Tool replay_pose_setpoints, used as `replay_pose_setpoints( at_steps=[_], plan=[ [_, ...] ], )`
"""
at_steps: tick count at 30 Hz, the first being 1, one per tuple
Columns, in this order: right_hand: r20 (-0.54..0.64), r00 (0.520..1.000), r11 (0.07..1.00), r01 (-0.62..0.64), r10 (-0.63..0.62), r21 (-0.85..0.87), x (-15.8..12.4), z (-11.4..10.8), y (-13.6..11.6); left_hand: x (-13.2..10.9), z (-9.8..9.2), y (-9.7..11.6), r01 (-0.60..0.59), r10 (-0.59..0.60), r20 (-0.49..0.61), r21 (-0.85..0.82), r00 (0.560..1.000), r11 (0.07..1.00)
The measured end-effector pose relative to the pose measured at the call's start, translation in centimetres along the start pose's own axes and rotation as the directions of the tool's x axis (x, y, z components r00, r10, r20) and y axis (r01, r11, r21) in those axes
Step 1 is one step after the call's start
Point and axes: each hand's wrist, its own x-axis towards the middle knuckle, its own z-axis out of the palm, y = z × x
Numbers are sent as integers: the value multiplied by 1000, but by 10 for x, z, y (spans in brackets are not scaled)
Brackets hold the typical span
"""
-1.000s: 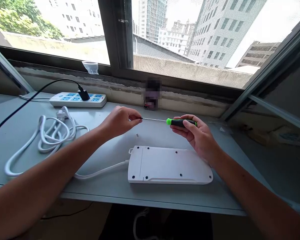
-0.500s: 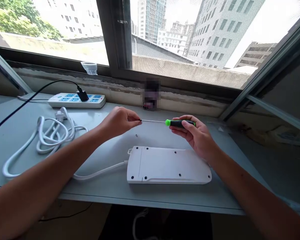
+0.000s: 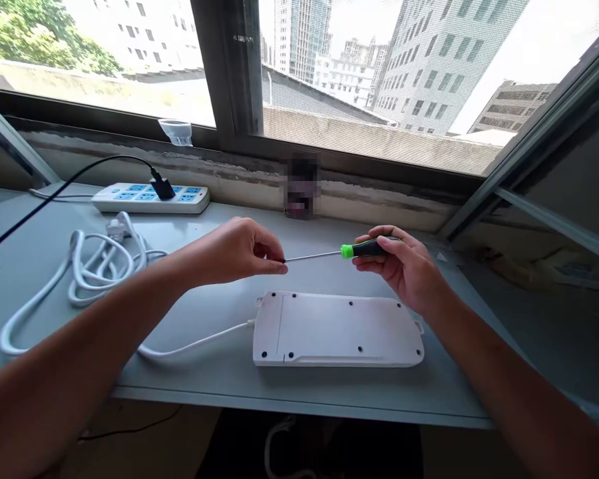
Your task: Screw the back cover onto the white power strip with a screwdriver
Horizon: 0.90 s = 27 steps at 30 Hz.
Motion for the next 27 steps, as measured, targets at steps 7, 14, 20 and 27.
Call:
replay_pose_setpoints(
  at_steps=[7, 14, 20, 27],
  plan=[
    [39, 998, 999, -42, 42, -12, 2, 1, 2, -2, -3, -4, 35, -39, 159, 32, 986, 999],
    [56, 997, 998, -54, 55, -16, 0, -1, 1, -3, -7, -10, 3, -5, 221, 7, 975, 1000],
    [101, 991, 996, -83, 85, -29, -1, 1, -3, -3, -4, -9, 68, -71, 299, 19, 952, 997],
    [135, 984, 992, -114, 120, -54, -2, 1, -3, -3, 0, 0, 114, -117, 377, 32, 919, 993]
  ],
)
